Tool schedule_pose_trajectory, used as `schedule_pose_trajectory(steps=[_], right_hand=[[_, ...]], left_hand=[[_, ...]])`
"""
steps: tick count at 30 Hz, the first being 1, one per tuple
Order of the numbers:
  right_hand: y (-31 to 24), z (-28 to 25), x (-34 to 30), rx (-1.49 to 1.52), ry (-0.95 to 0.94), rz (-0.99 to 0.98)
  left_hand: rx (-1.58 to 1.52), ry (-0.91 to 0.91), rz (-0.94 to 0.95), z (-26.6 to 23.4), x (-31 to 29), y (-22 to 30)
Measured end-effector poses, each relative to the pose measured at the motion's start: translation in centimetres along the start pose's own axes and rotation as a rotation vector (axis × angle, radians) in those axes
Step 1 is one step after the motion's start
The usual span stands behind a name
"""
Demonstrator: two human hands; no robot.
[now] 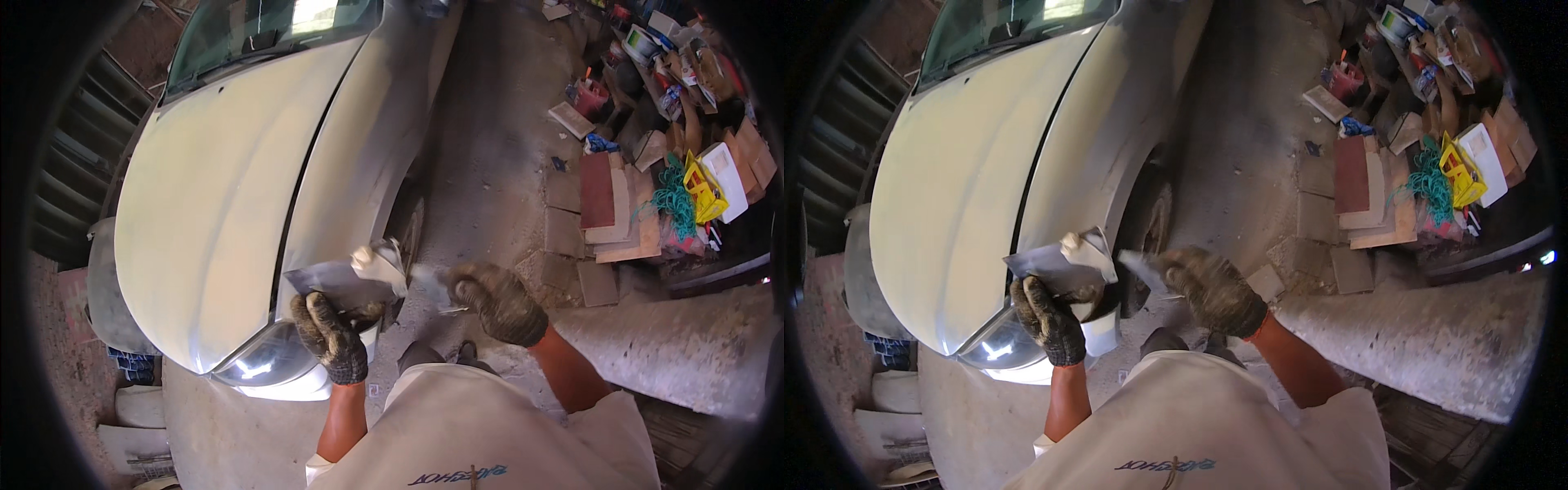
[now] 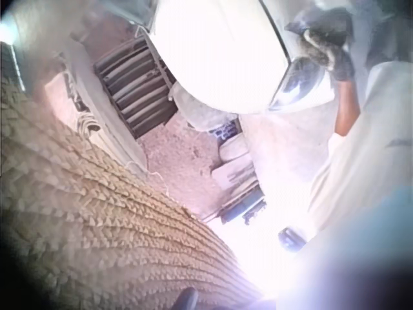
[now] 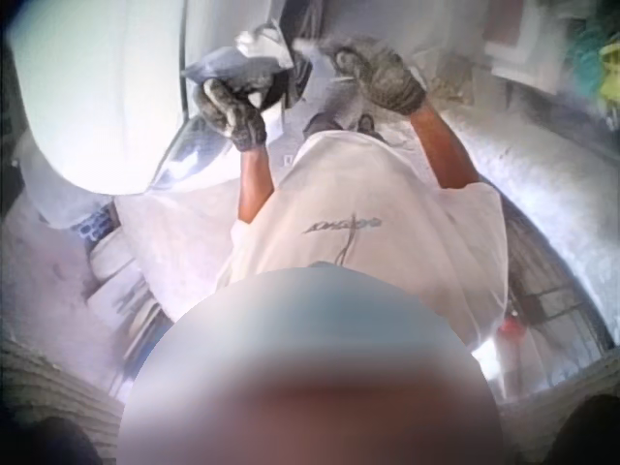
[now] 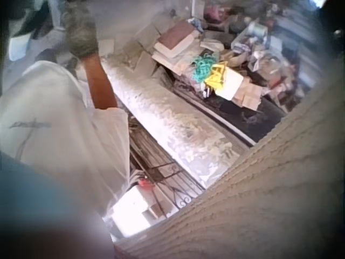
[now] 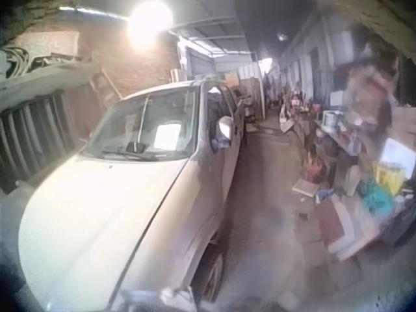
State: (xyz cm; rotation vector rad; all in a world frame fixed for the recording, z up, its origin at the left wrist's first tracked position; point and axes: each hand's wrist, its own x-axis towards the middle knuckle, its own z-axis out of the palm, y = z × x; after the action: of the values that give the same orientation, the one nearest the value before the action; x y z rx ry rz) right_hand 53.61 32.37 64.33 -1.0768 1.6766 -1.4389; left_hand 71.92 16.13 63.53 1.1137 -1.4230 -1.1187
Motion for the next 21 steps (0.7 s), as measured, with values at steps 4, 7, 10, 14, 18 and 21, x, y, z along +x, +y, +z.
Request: schedule_pose_trajectory(steps=[4, 7, 10, 14, 18, 21], right_hand=[[1.8, -2.5, 2.1, 0.740, 0.367, 0.008], [3.6, -4.4, 5.4, 0.544, 0.547, 0.064], [5.2, -8.2, 8.0, 0.378, 0.623, 0.102], [6.1, -14.5, 13.0, -0.004, 0.788, 0.072], [6.5, -20.0, 18.4, -0.032, 0.835, 0.022], [6.5, -23.5, 22.2, -0.023, 0.828, 0.014]], left_hand=[[0.067, -0.039, 0.184, 6.0, 0.0, -0.3], [0.140, -0.128, 0.342, 10.9, 0.2, -1.6], [0.411, -0.124, 0.762, 16.6, 1.3, -3.0], [0.311, -0.427, 0.836, 25.2, 4.7, -2.8], [0.240, -0.754, 0.704, 33.7, 8.2, -0.7], [0.197, -0.935, 0.749, 37.5, 10.6, 0.5]])
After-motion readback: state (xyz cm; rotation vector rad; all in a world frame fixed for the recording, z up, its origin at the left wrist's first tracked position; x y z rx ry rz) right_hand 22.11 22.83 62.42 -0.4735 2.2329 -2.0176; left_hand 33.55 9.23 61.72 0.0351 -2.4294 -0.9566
